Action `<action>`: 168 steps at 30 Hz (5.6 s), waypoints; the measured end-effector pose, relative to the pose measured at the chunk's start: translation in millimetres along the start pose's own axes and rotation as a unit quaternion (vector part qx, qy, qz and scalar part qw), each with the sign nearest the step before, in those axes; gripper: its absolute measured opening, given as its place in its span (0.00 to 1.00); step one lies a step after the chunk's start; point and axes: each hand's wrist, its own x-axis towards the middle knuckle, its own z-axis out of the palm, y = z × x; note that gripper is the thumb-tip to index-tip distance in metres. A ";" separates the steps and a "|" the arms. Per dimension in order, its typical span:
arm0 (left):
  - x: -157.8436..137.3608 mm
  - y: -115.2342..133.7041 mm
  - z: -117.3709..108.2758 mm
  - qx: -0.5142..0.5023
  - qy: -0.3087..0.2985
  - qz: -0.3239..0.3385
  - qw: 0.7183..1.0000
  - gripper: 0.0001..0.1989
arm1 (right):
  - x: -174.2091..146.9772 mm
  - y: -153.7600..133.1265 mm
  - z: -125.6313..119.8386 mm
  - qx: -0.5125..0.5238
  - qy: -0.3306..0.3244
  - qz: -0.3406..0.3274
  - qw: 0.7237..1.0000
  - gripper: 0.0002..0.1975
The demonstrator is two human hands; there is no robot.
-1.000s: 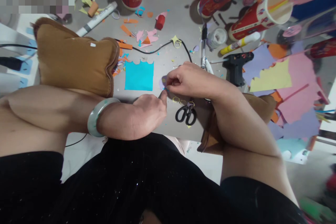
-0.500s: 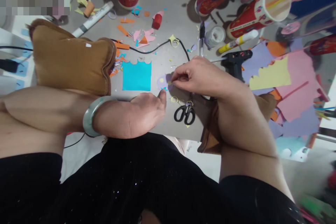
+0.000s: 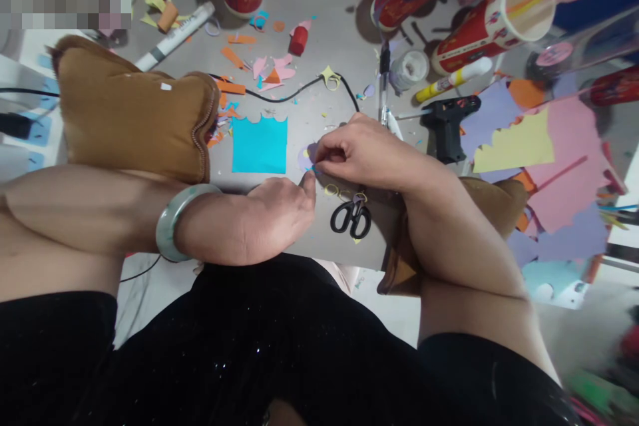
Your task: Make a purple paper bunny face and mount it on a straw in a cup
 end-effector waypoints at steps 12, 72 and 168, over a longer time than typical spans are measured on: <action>1.2 -0.9 1.3 -0.038 -0.019 0.001 0.999 0.33 | 4.9 0.3 3.9 -0.007 -0.011 -0.025 1.000 0.12; -4.0 -3.2 -5.6 -0.062 0.004 -0.017 0.998 0.34 | 0.0 9.3 11.7 0.007 0.021 -0.057 0.998 0.13; -5.6 -10.7 -18.7 0.002 0.075 -0.004 0.997 0.30 | 1.1 16.4 20.0 0.005 0.103 0.006 0.995 0.05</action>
